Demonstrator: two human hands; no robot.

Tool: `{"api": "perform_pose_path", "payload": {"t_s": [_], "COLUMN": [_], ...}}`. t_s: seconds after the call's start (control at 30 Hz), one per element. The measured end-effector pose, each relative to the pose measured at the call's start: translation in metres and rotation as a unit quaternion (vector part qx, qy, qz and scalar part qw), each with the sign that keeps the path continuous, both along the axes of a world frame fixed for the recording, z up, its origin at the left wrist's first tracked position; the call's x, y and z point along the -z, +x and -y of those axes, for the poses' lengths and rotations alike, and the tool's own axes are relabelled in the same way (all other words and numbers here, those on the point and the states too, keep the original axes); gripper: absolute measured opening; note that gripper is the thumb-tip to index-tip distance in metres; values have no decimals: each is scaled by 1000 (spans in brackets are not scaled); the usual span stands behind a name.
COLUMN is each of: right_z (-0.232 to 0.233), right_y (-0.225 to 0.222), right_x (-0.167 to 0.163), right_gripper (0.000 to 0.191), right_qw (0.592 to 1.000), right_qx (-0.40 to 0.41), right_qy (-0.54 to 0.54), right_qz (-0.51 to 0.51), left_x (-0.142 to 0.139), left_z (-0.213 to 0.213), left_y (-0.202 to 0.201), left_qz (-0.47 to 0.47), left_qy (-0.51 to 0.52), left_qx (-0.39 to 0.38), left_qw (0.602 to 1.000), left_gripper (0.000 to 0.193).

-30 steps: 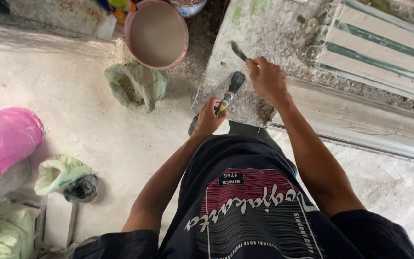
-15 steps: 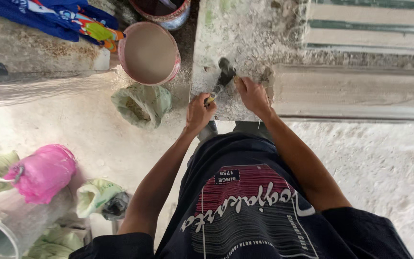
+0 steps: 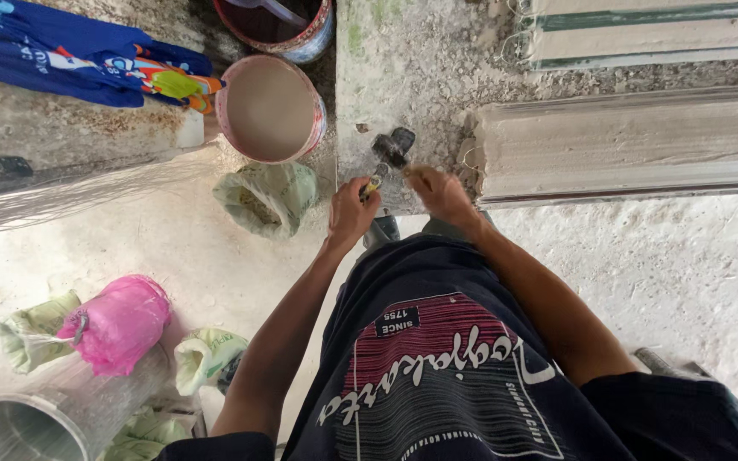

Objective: The person handles a curved flexible mold strip, wiping white powder residue off it by hand, then sits on the floor and washes their hands and the strip in a basin of water. They dry with a blue cloth, then use a brush to apply liquid from a bowl onto plaster mold halves laid on the work table.

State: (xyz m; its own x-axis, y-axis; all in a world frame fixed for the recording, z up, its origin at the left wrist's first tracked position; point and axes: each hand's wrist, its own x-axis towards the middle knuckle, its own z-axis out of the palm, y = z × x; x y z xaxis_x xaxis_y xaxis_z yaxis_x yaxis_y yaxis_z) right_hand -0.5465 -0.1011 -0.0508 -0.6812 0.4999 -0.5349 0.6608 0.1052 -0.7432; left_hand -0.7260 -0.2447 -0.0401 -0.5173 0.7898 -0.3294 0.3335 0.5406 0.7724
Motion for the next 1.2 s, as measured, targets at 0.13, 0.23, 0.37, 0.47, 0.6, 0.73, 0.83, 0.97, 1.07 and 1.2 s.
{"api": "perform_pose_path", "payload": {"t_s": [0.13, 0.23, 0.37, 0.47, 0.6, 0.73, 0.83, 0.97, 1.07, 1.2], "right_z": [14, 14, 9, -2, -28, -30, -11, 3, -3, -12], "right_y": [8, 12, 12, 8, -5, -15, -17, -24, -35, -44], "right_x": [-4, -7, -9, -12, -23, -36, -39, -29, -21, -22], "right_gripper": [33, 33, 34, 33, 39, 30, 29, 35, 42, 44], "right_qw": [983, 990, 990, 982, 967, 937, 963, 912, 927, 936], "right_qx": [109, 115, 123, 31, 118, 136, 25, -117, -140, -184], "right_qy": [141, 75, 68, 184, 220, 313, 269, 386, 346, 223], "right_qz": [-44, -38, 25, -34, 57, -75, 5, -76, 49, 199], "left_x": [-2, -1, 0, 1, 3, 0, -7, -15, -16, -15], "left_z": [1, 0, 3, 5, 4, -3, -9, -15, -15, -16], "left_y": [7, 8, 10, 10, 6, -1, -6, -10, -10, -8], "left_qz": [-14, -26, -48, -35, 53, 316, 343, 299, 292, 278], "left_qy": [-6, 28, 28, -10, -43, -111, -97, -139, -84, -89], "left_qx": [-5, 1, -1, 5, -11, -118, -156, -151, -150, -147], "left_qw": [1000, 999, 998, 999, 998, 935, 921, 932, 941, 945], "left_gripper": [37, 36, 35, 36, 35, 44, 42, 43, 42, 42]}}
